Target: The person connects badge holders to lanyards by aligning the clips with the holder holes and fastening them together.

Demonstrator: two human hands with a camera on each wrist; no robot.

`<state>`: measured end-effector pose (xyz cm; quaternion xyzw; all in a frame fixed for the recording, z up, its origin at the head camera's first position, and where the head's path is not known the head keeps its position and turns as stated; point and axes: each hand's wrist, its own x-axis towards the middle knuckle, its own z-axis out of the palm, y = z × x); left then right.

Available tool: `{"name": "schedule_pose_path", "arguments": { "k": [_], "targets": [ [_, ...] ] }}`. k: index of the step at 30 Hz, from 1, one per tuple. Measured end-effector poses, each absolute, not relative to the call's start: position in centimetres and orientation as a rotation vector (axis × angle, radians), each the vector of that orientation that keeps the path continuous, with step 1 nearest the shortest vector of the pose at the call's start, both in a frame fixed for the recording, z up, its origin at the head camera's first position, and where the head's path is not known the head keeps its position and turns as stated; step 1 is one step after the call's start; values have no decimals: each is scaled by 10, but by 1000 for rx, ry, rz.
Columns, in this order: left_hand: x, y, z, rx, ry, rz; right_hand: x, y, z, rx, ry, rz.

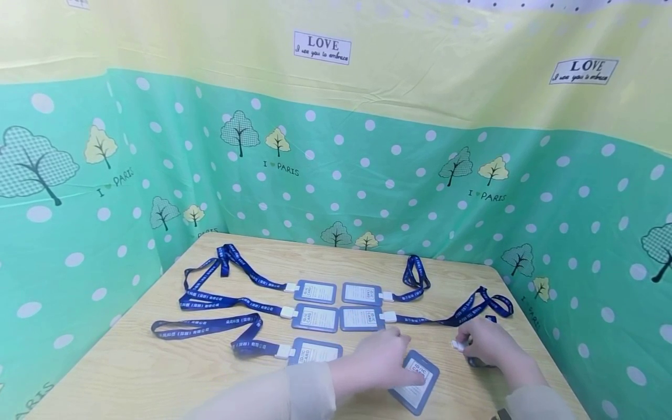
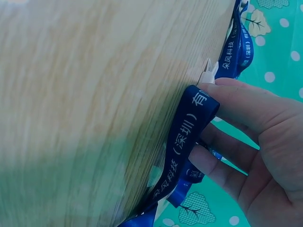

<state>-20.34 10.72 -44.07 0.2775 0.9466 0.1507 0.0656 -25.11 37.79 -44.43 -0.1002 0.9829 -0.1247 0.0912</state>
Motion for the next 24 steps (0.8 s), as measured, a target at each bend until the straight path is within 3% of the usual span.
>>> {"name": "schedule_pose_path", "arguments": {
  "k": [24],
  "targets": [
    [-198, 127, -456, 837, 2834, 196, -252, 377, -443, -296, 2904, -378]
  ]
}}
